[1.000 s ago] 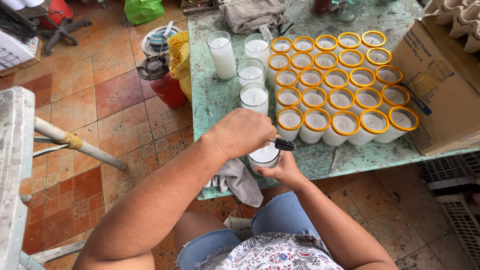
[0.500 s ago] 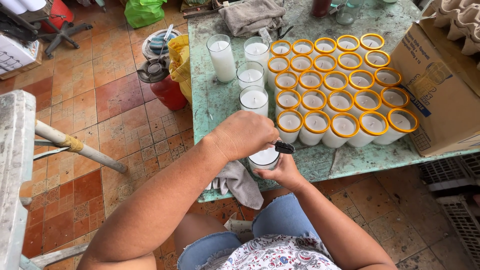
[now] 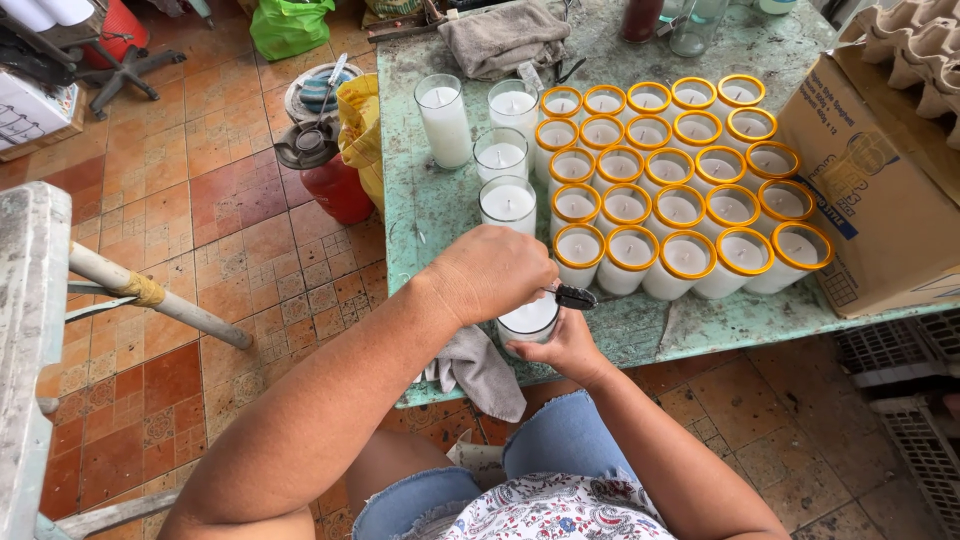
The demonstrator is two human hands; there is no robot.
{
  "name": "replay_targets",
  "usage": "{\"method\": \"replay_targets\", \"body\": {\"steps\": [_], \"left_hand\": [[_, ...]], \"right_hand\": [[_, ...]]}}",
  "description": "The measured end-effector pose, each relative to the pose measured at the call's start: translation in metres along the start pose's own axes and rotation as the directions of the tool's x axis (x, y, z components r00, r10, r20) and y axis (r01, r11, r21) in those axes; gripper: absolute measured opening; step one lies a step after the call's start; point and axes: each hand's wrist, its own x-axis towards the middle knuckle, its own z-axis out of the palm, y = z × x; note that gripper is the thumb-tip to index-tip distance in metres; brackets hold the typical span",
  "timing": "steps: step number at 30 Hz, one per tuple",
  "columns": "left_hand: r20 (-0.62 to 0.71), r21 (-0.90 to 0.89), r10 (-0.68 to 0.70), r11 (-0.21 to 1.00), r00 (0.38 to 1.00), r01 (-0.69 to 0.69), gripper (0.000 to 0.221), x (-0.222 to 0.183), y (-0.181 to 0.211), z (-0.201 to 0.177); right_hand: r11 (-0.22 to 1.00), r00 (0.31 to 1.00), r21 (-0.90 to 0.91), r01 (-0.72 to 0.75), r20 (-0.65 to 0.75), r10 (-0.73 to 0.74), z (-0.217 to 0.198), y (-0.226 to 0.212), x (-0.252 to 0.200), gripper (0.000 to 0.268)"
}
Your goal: Cleaning and finishing candle jars by scraping off excess wax from the rims and wiping them with a cloth.
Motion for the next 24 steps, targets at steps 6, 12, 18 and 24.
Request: {"method": "replay_targets", "body": {"steps": [6, 12, 18, 24], "left_hand": [[0.017, -0.118, -0.052, 0.992, 0.998, 0.054, 0.016, -0.011, -0.001, -0.016], [-0.254, -0.354, -0.281, 0.918, 0.925, 0.182, 0.018, -0.066, -0.006, -0.055], [0.022, -0.66, -0.871, 0.356, 0.491, 0.661, 0.026, -0.121, -0.015, 0.077], [0.016, -0.937, -0.957, 0.087, 0.29, 0.339, 0.022, -0.164, 0.01, 0.132]], "right_hand": [[0.999, 1.0, -0.041, -0.019, -0.021, 0.018, 0.001, -0.037, 0.008, 0.089], [0.987, 0.989, -0.085, 0.137, -0.039, -0.14, 0.007, -0.139, 0.026, 0.114], [0.99, 0.989, -0.053, 0.131, -0.059, -0.134, 0.01, -0.126, 0.019, 0.127], [0.986, 0.997, -0.161, 0.036, -0.058, -0.046, 0.01, -0.13, 0.029, 0.119]]}}
